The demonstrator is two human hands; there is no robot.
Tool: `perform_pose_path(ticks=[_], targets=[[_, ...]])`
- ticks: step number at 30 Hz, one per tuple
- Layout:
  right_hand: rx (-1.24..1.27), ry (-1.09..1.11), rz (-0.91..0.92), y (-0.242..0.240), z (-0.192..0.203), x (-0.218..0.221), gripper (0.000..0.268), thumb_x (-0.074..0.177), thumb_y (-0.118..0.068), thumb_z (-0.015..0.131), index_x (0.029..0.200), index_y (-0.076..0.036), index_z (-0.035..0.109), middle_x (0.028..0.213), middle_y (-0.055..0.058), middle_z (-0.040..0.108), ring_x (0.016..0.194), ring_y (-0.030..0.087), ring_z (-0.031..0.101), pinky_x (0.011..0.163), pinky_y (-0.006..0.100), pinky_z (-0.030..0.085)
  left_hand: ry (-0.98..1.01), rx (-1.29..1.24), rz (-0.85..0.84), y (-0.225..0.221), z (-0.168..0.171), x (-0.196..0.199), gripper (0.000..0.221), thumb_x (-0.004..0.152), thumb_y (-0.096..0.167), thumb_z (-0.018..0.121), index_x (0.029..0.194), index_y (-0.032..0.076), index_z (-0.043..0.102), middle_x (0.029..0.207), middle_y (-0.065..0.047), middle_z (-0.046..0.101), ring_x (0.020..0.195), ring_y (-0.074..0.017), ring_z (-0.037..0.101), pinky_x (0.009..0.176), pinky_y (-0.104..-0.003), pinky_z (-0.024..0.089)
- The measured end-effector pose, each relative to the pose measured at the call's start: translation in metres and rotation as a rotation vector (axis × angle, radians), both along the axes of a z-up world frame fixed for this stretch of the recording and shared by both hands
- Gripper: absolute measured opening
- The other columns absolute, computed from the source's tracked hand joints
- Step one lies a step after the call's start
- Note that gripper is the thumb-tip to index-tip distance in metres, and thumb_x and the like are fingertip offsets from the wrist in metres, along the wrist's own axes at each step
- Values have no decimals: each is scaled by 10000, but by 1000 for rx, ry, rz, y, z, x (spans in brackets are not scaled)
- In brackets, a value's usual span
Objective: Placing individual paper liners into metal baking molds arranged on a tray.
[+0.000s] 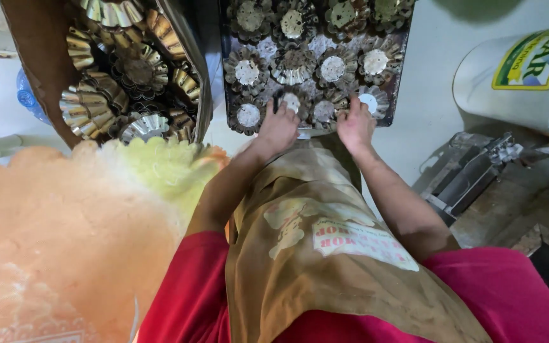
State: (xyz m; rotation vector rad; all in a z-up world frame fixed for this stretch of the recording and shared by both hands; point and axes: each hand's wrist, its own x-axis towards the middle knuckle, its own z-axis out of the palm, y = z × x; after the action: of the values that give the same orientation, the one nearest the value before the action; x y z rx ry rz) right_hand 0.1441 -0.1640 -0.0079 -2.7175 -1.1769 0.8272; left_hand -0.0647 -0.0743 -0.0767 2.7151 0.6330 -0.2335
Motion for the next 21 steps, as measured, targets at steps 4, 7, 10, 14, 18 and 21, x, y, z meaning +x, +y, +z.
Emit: perform_pose_path(ticks=[4, 7, 10, 14, 18, 21], targets=[[10, 86, -87, -6, 1, 15, 575, 1031, -326, 466, 1563, -158, 329, 1391, 242, 562, 1325, 466, 548, 1133, 660, 289, -207, -18, 1, 13, 8, 12, 274, 933, 329, 619, 970, 72, 708, 948, -132, 657, 1110, -349, 608, 1082, -699, 285], [-1, 83, -106, -16, -14, 27, 707, 1011, -313, 507, 1611, -133, 180, 1416, 245, 587, 1319, 470, 557, 1166, 661, 249, -296, 82, 79, 34, 17, 32, 256, 865, 366, 656, 984, 144, 613, 993, -69, 569, 1080, -296, 578, 959, -543, 411], [137, 7, -58, -17, -11, 30, 723, 934, -233, 574, 1573, -72, 278, 1303, 255, 636, 1177, 516, 616, 1046, 623, 410, -38, -63, 247, 63, 86, 50, 602, 976, 347, 665, 1463, 47, 479, 1410, -253, 513, 1431, -451, 364, 1082, -682, 292], [283, -61, 12, 4, 9, 34, 685, 916, -179, 599, 1554, -78, 372, 1335, 267, 558, 1228, 518, 548, 1015, 625, 424, 28, -46, 208, 58, 65, 54, 490, 988, 359, 610, 1317, 5, 527, 1207, -246, 579, 1242, -441, 504, 1110, -760, 138], [167, 24, 42, 34, 13, 48, 636, 983, -286, 570, 1570, -133, 379, 1500, 202, 451, 1440, 433, 382, 1130, 594, 319, 75, -41, 213, 56, 26, 58, 454, 943, 375, 625, 1240, 31, 624, 1193, -243, 623, 1266, -457, 531, 1098, -792, 131], [175, -100, 171, 43, -8, 59, 651, 946, -348, 610, 1532, -128, 433, 1468, 188, 503, 1390, 404, 462, 1048, 590, 414, 102, -77, 239, 67, 28, 64, 541, 949, 426, 612, 1356, 69, 600, 1351, -229, 552, 1386, -418, 414, 1120, -763, 114]])
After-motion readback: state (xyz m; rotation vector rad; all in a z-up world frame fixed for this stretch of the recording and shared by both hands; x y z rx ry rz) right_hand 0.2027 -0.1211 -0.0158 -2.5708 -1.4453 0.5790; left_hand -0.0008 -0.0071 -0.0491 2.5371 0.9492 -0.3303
